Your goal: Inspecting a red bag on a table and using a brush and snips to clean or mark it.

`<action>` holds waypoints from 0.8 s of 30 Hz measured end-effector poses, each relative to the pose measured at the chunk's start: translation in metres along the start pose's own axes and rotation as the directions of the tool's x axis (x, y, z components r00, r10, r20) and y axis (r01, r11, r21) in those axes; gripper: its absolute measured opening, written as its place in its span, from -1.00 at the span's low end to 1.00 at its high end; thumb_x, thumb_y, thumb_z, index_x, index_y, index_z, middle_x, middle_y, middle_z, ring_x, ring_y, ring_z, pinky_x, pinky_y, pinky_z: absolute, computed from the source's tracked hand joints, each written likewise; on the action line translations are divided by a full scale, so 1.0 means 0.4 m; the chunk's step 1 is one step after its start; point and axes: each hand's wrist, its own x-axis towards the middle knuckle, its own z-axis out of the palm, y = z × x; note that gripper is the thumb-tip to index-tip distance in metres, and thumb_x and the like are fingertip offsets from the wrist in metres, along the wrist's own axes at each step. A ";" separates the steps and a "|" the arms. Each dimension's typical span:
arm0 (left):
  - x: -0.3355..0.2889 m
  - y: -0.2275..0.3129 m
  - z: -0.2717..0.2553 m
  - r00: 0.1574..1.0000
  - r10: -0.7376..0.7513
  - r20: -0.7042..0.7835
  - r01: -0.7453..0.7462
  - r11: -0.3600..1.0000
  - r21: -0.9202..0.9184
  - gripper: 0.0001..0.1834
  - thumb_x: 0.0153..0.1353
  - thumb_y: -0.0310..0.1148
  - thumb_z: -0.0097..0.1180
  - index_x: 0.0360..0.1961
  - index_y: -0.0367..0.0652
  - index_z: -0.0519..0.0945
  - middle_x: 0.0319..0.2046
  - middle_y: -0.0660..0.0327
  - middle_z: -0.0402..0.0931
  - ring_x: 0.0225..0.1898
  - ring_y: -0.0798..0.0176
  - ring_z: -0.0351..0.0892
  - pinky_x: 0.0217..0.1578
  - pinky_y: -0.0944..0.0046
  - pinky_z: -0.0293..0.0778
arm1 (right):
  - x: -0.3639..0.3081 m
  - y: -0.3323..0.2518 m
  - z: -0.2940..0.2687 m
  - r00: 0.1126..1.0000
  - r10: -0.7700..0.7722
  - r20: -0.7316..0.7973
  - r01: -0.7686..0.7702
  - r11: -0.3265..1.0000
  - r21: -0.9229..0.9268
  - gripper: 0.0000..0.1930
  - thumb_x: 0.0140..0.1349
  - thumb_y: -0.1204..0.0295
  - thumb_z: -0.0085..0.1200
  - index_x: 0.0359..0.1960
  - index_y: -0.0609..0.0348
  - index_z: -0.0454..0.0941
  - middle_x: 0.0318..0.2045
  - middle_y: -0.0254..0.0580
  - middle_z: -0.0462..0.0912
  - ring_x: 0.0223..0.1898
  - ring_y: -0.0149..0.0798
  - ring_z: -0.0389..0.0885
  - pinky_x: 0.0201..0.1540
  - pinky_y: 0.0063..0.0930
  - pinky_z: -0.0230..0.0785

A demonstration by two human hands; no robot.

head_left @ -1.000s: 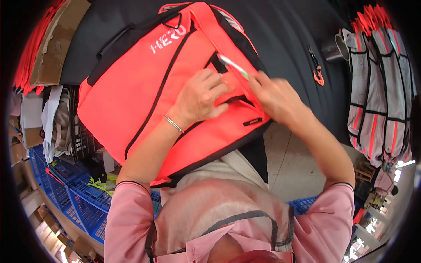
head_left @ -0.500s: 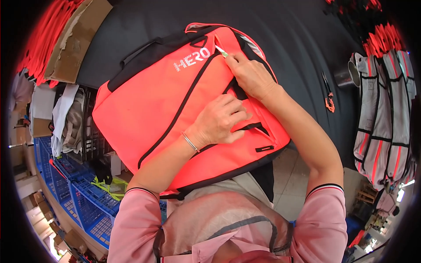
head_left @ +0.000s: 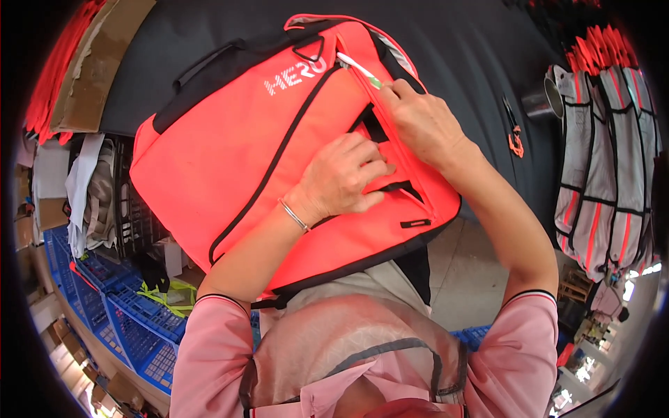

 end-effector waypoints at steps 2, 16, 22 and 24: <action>-0.009 -0.006 -0.008 1.000 -0.018 0.007 0.018 0.999 0.040 -0.58 -0.37 -0.28 0.43 -0.37 -0.08 0.60 -0.37 0.25 0.45 -0.27 0.15 0.46 -0.20 0.21 0.48 | -0.015 -0.008 -0.011 0.997 -0.017 0.075 0.019 1.000 -0.017 -0.84 0.16 0.56 -0.01 -0.23 0.35 0.45 -0.28 0.08 0.58 -0.41 0.05 0.69 -0.40 -0.22 0.58; -0.005 -0.005 0.006 0.998 -0.051 -0.025 0.052 0.997 0.053 -0.66 -0.33 -0.39 0.39 -0.41 -0.07 0.58 -0.39 0.27 0.45 -0.25 0.17 0.49 -0.19 0.19 0.50 | -0.335 -0.126 -0.251 0.904 0.002 0.427 -0.008 1.000 0.012 -0.84 0.06 0.57 0.06 -0.30 0.33 0.47 -0.37 -0.07 0.50 -0.51 -0.11 0.64 -0.51 -0.32 0.52; -0.004 -0.004 -0.004 0.999 -0.041 -0.016 0.042 0.996 0.080 -0.62 -0.35 -0.42 0.39 -0.38 -0.10 0.60 -0.38 0.23 0.48 -0.22 0.11 0.53 -0.18 0.16 0.51 | -0.381 -0.095 -0.299 0.905 0.140 0.403 -0.184 0.980 0.073 -0.70 0.09 0.58 0.08 -0.09 0.28 0.52 -0.41 -0.11 0.49 -0.47 -0.10 0.61 -0.53 -0.25 0.47; -0.021 -0.004 -0.015 0.999 -0.002 -0.041 0.005 0.998 0.070 -0.60 -0.37 -0.44 0.39 -0.36 -0.11 0.61 -0.37 0.23 0.50 -0.21 0.10 0.55 -0.18 0.16 0.52 | -0.416 -0.039 -0.328 0.901 0.238 0.362 -0.288 0.954 0.089 -0.77 0.15 0.59 0.10 -0.13 0.26 0.56 -0.43 -0.07 0.51 -0.42 -0.06 0.60 -0.47 -0.26 0.45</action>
